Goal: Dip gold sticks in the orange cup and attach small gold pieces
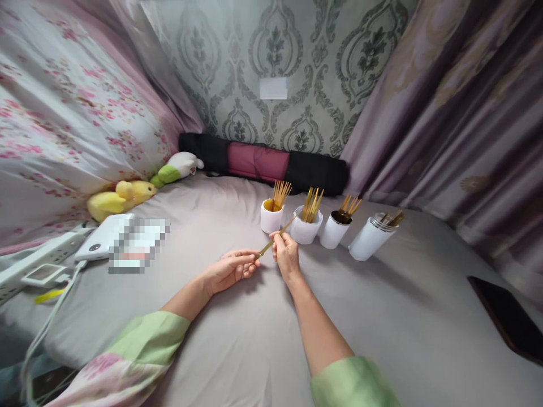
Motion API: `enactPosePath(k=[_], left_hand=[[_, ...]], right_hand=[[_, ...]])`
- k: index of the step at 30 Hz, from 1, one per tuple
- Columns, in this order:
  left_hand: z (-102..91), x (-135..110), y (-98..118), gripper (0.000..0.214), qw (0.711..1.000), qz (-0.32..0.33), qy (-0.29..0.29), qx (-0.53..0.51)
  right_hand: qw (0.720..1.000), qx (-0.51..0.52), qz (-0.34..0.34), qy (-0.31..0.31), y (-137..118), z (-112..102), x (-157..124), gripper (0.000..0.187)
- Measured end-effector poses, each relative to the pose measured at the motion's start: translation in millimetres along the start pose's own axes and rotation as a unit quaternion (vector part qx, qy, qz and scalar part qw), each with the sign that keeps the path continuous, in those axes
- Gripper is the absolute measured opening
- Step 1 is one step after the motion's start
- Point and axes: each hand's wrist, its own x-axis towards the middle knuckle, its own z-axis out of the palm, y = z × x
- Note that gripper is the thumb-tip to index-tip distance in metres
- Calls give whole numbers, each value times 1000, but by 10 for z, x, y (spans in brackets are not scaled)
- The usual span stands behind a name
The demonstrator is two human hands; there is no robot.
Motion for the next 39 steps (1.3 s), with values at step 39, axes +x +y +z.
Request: enactPosePath(k=[39], left_hand=[[24,-41,54,22,999,-35,18,-29]], right_hand=[[994,-40,-51,87,-587,-314,296,31]])
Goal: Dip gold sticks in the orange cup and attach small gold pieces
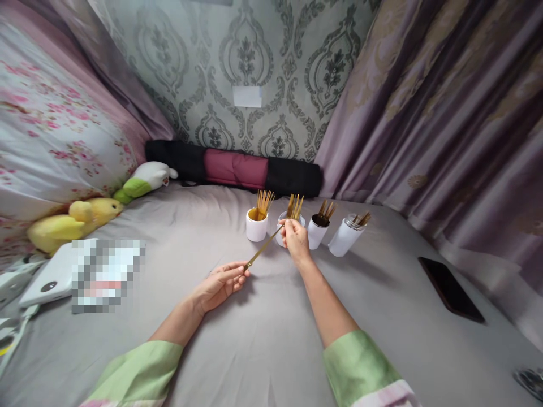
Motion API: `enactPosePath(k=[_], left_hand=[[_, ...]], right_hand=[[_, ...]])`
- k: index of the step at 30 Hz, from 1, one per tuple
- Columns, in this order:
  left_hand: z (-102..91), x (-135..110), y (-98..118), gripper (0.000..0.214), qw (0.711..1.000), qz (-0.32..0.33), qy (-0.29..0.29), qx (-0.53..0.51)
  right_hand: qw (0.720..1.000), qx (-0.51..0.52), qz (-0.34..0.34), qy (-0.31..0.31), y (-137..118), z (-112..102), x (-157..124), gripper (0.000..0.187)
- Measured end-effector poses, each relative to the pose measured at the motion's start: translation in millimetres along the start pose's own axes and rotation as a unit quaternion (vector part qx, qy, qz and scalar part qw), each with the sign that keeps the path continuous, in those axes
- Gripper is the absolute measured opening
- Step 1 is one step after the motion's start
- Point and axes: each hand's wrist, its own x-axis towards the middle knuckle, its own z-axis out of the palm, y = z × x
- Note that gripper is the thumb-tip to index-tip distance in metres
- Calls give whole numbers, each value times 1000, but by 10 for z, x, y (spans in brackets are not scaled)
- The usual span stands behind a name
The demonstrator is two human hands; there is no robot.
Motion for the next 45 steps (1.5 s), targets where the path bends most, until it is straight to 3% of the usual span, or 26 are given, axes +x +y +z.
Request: enactPosePath(k=[24,45], left_hand=[[-82,46,-2,20,998,21,-1,-63],[-125,62,21,21,993,27,15,-114]], right_hand=[[999,-32,-7,-8,-127,-60,31,32],[994,-17,-67,78,-449,-240,260,28]])
